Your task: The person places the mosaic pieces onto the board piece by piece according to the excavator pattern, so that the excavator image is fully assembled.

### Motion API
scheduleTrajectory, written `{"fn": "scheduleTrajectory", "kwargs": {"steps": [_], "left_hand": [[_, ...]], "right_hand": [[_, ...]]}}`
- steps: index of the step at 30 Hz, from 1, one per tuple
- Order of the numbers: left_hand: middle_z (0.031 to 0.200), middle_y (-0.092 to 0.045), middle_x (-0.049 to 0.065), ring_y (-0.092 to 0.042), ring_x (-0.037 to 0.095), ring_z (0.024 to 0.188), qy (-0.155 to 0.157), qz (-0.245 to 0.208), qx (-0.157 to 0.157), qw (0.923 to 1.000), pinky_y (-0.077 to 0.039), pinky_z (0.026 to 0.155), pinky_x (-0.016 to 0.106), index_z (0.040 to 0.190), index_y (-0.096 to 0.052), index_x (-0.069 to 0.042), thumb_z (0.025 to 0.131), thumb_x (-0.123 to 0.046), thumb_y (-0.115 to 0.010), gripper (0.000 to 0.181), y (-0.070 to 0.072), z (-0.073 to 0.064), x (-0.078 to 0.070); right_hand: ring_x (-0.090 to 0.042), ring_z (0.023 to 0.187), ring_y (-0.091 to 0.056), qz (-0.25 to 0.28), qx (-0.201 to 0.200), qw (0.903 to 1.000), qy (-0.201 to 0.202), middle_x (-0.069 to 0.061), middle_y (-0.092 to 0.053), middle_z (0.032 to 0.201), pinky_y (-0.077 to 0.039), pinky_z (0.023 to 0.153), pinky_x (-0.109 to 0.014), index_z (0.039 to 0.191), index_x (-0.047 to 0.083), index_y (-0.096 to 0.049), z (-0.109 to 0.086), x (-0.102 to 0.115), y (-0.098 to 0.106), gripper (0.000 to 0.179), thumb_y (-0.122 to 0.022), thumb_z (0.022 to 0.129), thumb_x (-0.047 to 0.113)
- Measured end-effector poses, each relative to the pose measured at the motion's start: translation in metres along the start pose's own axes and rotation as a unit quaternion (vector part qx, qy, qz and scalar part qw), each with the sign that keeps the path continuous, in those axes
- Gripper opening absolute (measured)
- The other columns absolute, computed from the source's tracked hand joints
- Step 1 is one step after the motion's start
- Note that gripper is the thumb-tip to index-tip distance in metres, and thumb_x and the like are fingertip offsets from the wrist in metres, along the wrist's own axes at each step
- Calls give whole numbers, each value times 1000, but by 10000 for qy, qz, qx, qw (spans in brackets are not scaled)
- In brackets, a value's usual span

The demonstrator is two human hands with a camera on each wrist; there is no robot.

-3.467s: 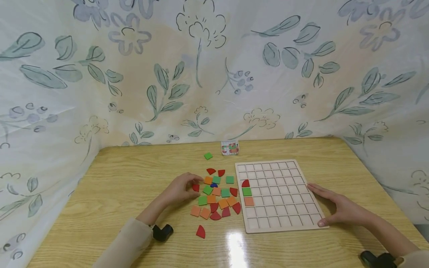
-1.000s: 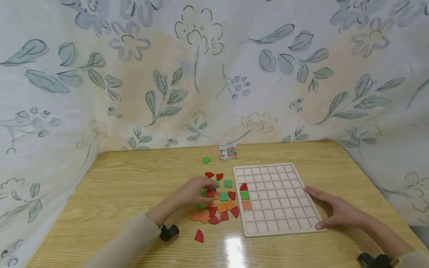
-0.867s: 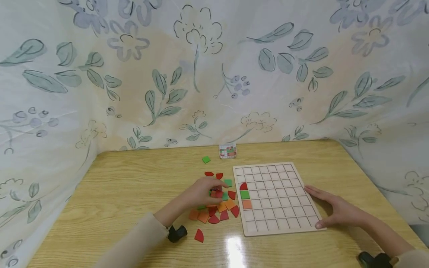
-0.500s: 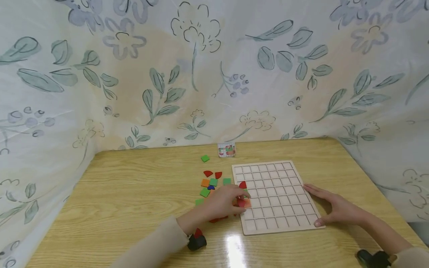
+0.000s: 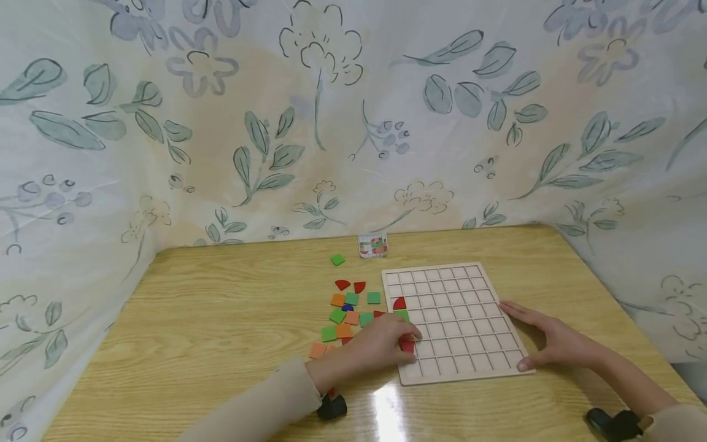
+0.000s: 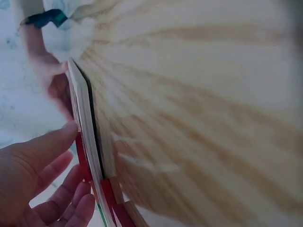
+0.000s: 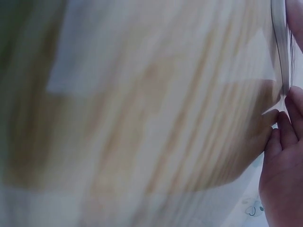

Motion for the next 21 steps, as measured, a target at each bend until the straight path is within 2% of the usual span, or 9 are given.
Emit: {"fn": "scheduleTrajectory", "kwargs": {"steps": [6,9,12,18,21], "left_hand": [[93,-63,-12,-51,0,79,-92,-469,169,9987,-40,71,11,110,-66,-16,81,-24,-71,30,2,-2,0],[94,-63,-11,-52,0,78,-124,-538,217,9982,-41,70,11,110,-66,-15,82,-19,-70,29,2,-2,0],[90,-63,-11,-51,-1,77,-83,-395,205,9990,-41,69,11,109,-67,-15,82,-17,-69,27,1,1,-1],[82,-61,-11,-49,1,74,210,-270,135,9993,-40,68,13,106,-68,-15,81,-13,-70,25,-3,3,0],[82,-61,-10,-47,1,74,223,-49,82,9997,-39,66,13,105,-69,-15,82,-13,-69,24,-3,2,-2]], "right_hand": [[21,127,-9,-45,4,10000,-37,-23,-28,145,-8,93,3,143,4,-31,0,-1,1,101,-82,62,36],[21,127,-8,-67,-11,10000,-17,-22,-28,146,-8,94,3,143,4,-31,0,-2,0,101,-82,61,35],[20,127,-8,-68,-24,10000,5,-21,-27,147,-8,94,3,143,4,-30,0,-3,0,101,-82,62,34],[20,127,-8,-92,-39,9999,37,-20,-27,147,-7,94,3,143,4,-31,0,-3,-1,101,-82,62,34],[21,127,-8,-126,-52,9999,34,-20,-27,147,-7,94,3,143,4,-31,0,-3,-1,101,-82,62,34]]}}
Point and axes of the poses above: each hand's wrist, its own z-axis towards the middle knuckle, its own y-axis out of the back of the hand, x = y × z, the point moved 10 cm from there along z, towards the middle knuckle
